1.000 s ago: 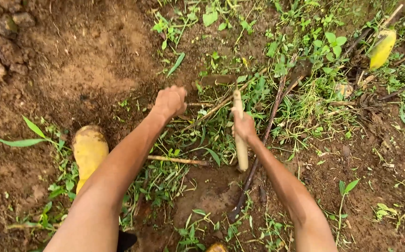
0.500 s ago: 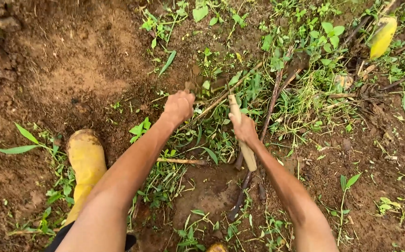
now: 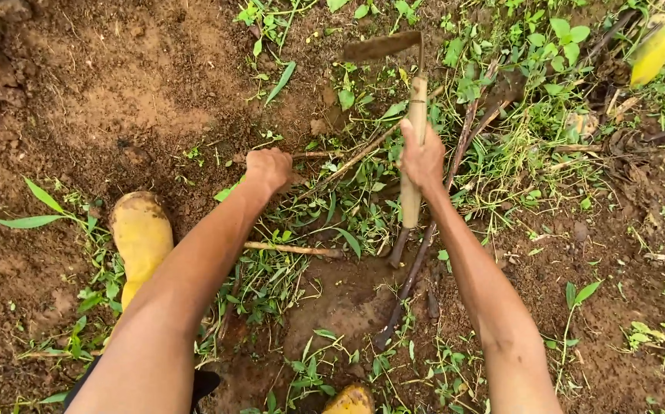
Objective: The person uses a hoe to break up and loosen the soil in a garden bed. They repeatedly strike the ground with the tool and use their hands to clear away small weeds and debris from the tilled area.
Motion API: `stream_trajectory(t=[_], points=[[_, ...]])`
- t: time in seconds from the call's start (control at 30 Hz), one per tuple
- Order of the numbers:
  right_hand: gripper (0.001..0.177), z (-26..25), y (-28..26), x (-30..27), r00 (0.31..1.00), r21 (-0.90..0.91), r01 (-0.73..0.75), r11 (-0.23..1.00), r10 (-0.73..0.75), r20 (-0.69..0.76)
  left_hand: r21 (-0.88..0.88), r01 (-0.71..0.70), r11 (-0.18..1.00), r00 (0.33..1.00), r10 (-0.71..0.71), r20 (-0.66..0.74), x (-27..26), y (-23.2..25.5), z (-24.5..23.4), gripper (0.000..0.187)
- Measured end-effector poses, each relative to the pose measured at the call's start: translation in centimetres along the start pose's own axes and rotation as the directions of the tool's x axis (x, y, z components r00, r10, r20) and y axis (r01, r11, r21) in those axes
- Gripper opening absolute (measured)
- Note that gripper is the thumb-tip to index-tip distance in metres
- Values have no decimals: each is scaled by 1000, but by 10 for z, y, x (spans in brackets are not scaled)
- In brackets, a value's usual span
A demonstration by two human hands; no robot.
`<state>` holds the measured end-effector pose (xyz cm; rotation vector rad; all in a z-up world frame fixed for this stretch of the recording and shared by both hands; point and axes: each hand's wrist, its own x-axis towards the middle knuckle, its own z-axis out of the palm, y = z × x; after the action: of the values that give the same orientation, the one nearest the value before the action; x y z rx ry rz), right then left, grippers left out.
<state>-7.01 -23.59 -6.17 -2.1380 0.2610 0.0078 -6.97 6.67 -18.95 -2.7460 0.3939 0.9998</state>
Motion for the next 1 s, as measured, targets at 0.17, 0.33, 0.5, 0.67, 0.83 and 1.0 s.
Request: stream_trajectory(t=[0.17, 0.33, 0.5, 0.67, 0.83, 1.0], points=[[44, 5, 7, -49, 953, -250, -13, 968, 88, 290, 49, 32, 998, 996, -28, -81, 7, -10, 3, 42], [51, -39, 68, -70, 855, -581, 160, 798, 182, 485, 131, 10, 991, 986, 12, -168, -2, -19, 11, 39], [50, -97, 97, -87, 831, -734, 317, 600, 197, 520, 100, 42, 994, 973, -18, -229, 7, -36, 15, 42], [33, -118, 92, -56, 925, -797, 333, 503, -9, 380, 59, 54, 997, 969, -38, -245, 19, -38, 21, 37], [49, -61, 57, -13, 961, -680, 249, 690, -261, 88, 18, 13, 1000, 971, -8, -239, 22, -32, 20, 37], [31, 21, -119, -67, 993, -22, -15, 1000, 17, 117, 2, 43, 999, 981, -41, -189, -15, -35, -6, 43]])
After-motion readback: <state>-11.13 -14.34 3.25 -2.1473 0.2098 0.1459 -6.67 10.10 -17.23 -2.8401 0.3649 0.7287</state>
